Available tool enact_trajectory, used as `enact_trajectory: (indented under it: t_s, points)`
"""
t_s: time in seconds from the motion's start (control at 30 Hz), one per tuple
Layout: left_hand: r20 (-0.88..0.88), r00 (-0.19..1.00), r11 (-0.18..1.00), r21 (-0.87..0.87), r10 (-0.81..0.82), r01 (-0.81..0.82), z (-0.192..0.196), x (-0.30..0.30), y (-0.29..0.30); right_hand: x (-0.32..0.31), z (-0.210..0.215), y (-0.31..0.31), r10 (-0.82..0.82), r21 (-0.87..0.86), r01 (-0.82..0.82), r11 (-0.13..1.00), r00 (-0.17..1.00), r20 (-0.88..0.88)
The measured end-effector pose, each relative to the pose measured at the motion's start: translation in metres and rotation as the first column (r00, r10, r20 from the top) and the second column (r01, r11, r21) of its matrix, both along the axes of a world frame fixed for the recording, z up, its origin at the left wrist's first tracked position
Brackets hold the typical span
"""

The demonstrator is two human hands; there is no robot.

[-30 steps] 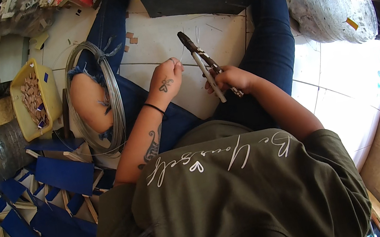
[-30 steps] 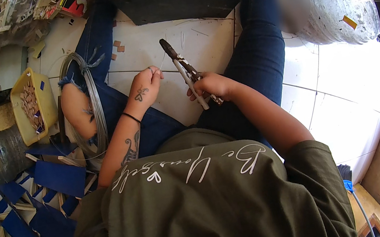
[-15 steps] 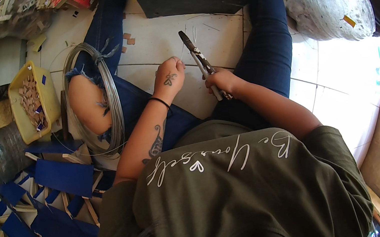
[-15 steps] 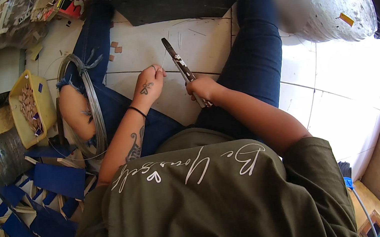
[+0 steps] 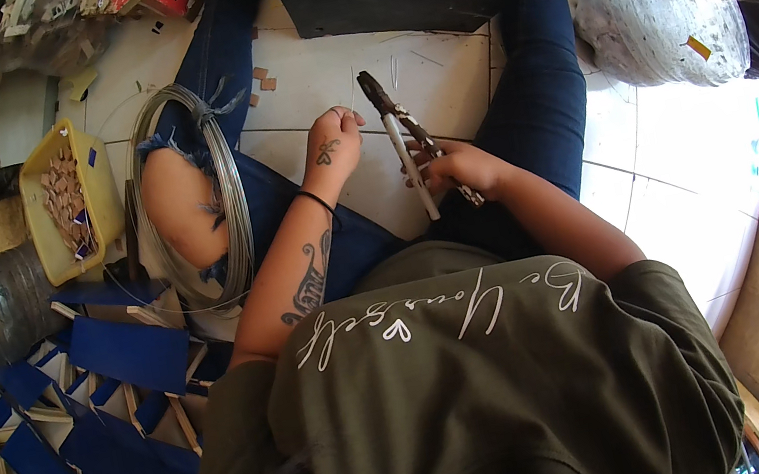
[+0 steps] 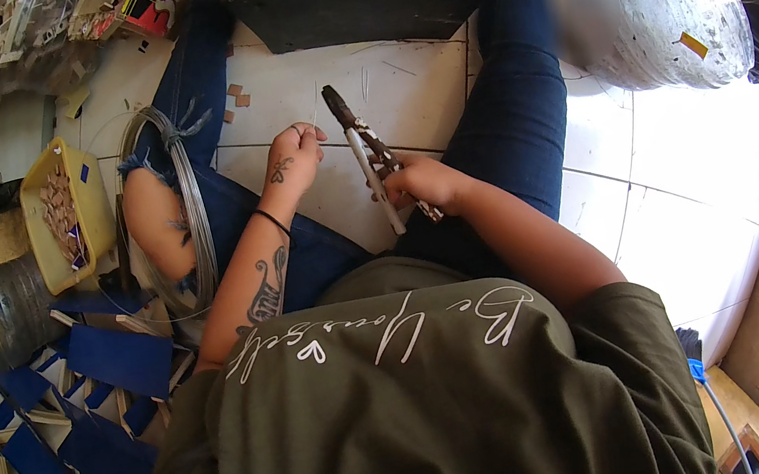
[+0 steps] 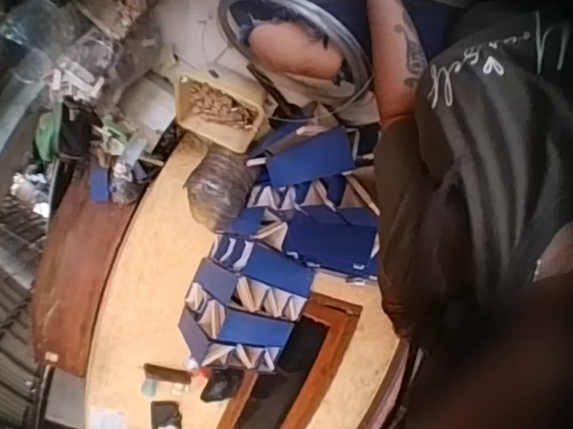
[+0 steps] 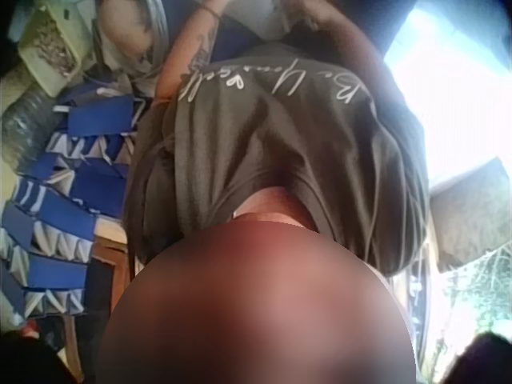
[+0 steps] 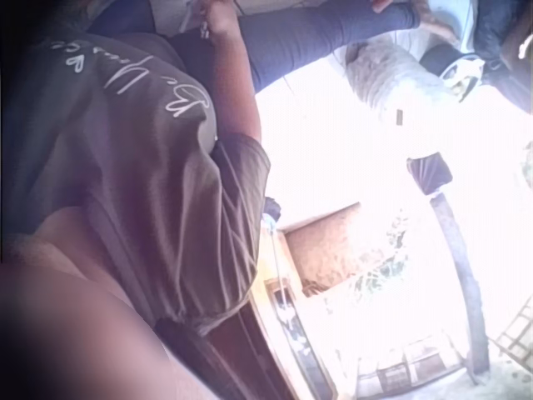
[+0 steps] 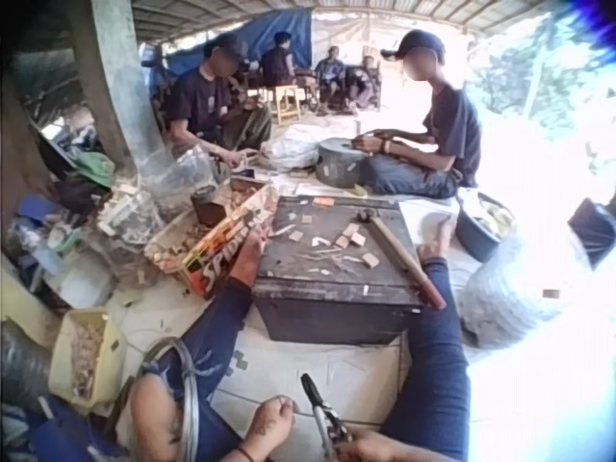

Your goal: The person sits on the floor and uses pliers to cut short lengths of thin metal wire from a coil. They repeatedly measure, cut, and place the cut pieces on the floor.

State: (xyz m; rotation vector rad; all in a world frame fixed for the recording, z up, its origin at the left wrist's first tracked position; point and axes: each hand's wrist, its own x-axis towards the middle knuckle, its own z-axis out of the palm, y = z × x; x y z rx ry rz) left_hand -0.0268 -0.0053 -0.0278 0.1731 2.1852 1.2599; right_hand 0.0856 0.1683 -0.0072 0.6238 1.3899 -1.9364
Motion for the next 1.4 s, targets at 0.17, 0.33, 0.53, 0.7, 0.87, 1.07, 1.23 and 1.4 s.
enact_trajectory:
  t_s: [0.17,0.33,0.53,0.7,0.87,1.07,1.23,1.4]
  points:
    - [0.032,0.999,0.999,0.03,0.011,-0.012,0.004,-0.001,0.001,0.004,-0.002,0.004,0.119,-0.072,-0.12,0.99,0.993,-0.018]
    - [-0.005,1.0,0.999,0.03,-0.028,0.028,0.004,0.0,0.002,-0.002,-0.003,0.005,0.252,0.093,-0.249,0.964,0.967,-0.026]
    - [-0.06,0.997,0.999,-0.005,-0.049,0.048,0.008,-0.001,0.001,0.0,0.0,-0.002,0.194,0.054,-0.194,0.98,0.981,-0.007]
    - [0.012,0.987,0.983,-0.088,-0.162,0.163,0.017,-0.004,-0.003,0.0,-0.005,-0.007,0.119,0.036,-0.12,0.992,0.992,0.043]
    - [0.016,0.967,0.952,-0.166,-0.256,0.255,0.025,0.004,-0.015,-0.005,-0.009,-0.004,-0.018,0.124,0.0,0.992,0.99,0.143]
    - [-0.166,0.963,0.969,-0.162,-0.21,0.184,0.007,0.013,-0.004,-0.01,-0.022,-0.007,-0.027,0.19,0.002,0.982,0.991,0.131]
    - [-0.267,0.946,0.978,-0.147,-0.185,0.149,-0.006,0.016,0.0,-0.012,-0.029,-0.009,-0.034,0.267,-0.019,0.963,0.98,0.195]
    - [-0.24,0.961,0.985,-0.139,-0.135,0.104,-0.005,0.012,-0.003,-0.012,-0.017,-0.008,0.01,0.23,-0.036,0.973,0.994,0.112]
